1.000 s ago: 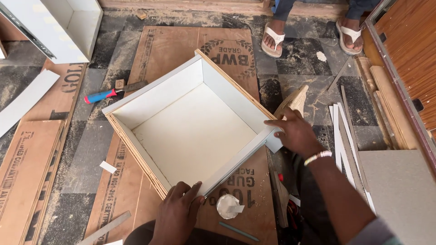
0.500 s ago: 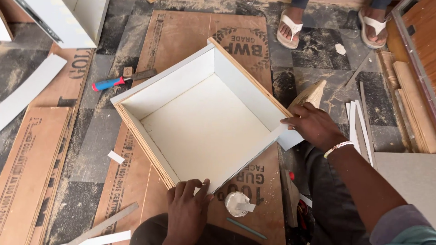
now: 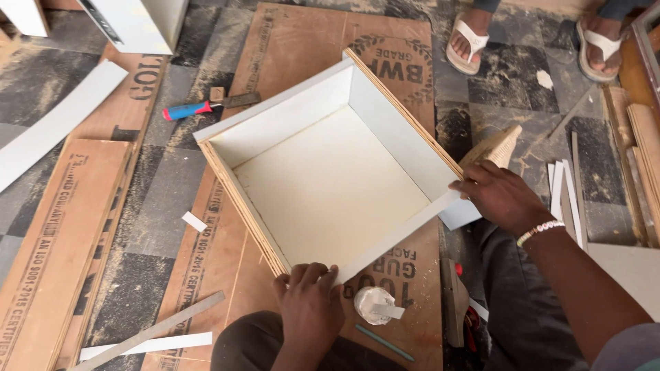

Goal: The person assembles a small wooden box by fitting white edge strips along the top edges. They apply adhesive from a small container to the edges and press the strips into place, then smooth them with fingers. The person works on one edge at a time, rotating the box as needed.

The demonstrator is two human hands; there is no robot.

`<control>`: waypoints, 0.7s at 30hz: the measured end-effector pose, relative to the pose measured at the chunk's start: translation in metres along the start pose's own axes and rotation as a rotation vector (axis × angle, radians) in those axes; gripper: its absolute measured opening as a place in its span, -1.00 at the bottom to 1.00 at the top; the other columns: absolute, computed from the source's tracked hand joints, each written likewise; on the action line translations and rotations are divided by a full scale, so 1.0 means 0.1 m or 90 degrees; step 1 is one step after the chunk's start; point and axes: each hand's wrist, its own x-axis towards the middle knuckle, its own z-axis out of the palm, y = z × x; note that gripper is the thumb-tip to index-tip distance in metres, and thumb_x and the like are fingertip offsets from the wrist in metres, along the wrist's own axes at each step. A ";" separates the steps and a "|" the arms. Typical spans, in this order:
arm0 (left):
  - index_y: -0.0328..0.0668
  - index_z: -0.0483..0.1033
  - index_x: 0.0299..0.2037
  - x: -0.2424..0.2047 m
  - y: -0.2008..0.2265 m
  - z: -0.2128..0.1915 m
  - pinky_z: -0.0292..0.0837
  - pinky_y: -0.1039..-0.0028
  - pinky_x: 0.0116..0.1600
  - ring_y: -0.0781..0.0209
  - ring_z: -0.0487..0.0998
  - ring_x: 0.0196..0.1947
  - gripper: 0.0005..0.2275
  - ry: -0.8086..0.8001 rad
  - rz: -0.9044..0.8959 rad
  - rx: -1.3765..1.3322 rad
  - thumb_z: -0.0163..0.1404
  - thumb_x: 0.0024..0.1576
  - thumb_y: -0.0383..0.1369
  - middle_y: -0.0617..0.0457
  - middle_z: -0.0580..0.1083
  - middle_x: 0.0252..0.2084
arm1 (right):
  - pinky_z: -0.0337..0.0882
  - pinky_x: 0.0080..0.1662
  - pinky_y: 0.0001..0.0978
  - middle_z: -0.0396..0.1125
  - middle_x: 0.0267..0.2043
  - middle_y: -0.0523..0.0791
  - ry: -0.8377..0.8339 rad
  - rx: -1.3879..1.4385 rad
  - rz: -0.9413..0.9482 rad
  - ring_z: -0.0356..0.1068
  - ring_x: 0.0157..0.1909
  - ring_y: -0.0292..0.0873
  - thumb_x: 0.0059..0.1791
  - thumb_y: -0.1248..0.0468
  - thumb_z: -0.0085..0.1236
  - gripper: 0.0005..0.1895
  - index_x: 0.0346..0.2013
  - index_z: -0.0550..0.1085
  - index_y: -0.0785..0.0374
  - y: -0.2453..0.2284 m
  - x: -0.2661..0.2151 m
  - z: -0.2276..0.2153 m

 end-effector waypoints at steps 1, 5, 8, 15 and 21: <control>-0.12 0.66 -0.12 -0.01 -0.01 0.02 0.12 0.03 0.14 0.12 0.46 -0.01 -0.74 0.007 0.009 0.009 0.17 -0.03 -0.34 0.15 0.54 -0.19 | 0.41 0.19 -0.26 0.36 0.02 -0.20 -0.015 -0.014 0.003 0.30 0.21 -0.16 -0.06 0.21 0.18 -0.65 0.04 0.57 -0.01 -0.03 0.00 -0.01; -0.15 0.65 -0.10 -0.03 -0.01 0.03 0.11 -0.01 0.13 0.09 0.45 0.02 -0.73 0.020 0.030 0.007 0.17 -0.04 -0.39 0.13 0.53 -0.17 | 0.32 0.28 -0.26 0.32 0.15 -0.23 -0.068 -0.034 0.010 0.23 0.28 -0.20 -0.05 0.20 0.17 -0.61 0.09 0.55 -0.03 -0.20 0.03 -0.21; -0.20 0.63 -0.09 -0.06 -0.04 0.10 0.09 -0.05 0.15 0.10 0.45 0.03 -0.72 0.015 0.022 0.018 0.17 -0.03 -0.39 0.12 0.52 -0.18 | 0.27 0.29 -0.20 0.28 0.24 -0.20 -0.066 -0.047 -0.026 0.20 0.27 -0.15 -0.12 0.10 0.24 -0.53 0.10 0.56 -0.02 -0.21 0.06 -0.06; -0.23 0.62 -0.05 -0.10 -0.06 0.13 0.10 -0.05 0.13 0.07 0.43 0.06 -0.69 0.038 0.055 0.040 0.15 -0.02 -0.38 0.09 0.51 -0.14 | 0.27 0.26 -0.17 0.35 0.11 -0.29 -0.021 0.006 -0.047 0.22 0.23 -0.18 -0.13 0.08 0.26 -0.61 -0.02 0.60 0.02 -0.37 0.04 -0.01; -0.32 0.58 0.03 -0.17 -0.13 0.21 0.11 -0.04 0.14 0.06 0.40 0.11 -0.66 0.068 0.095 0.068 0.13 0.04 -0.37 0.06 0.49 -0.10 | 0.28 0.28 -0.21 0.40 0.02 -0.35 0.032 0.027 -0.056 0.23 0.25 -0.20 -0.14 0.07 0.27 -0.64 -0.08 0.60 0.05 -0.37 0.02 0.02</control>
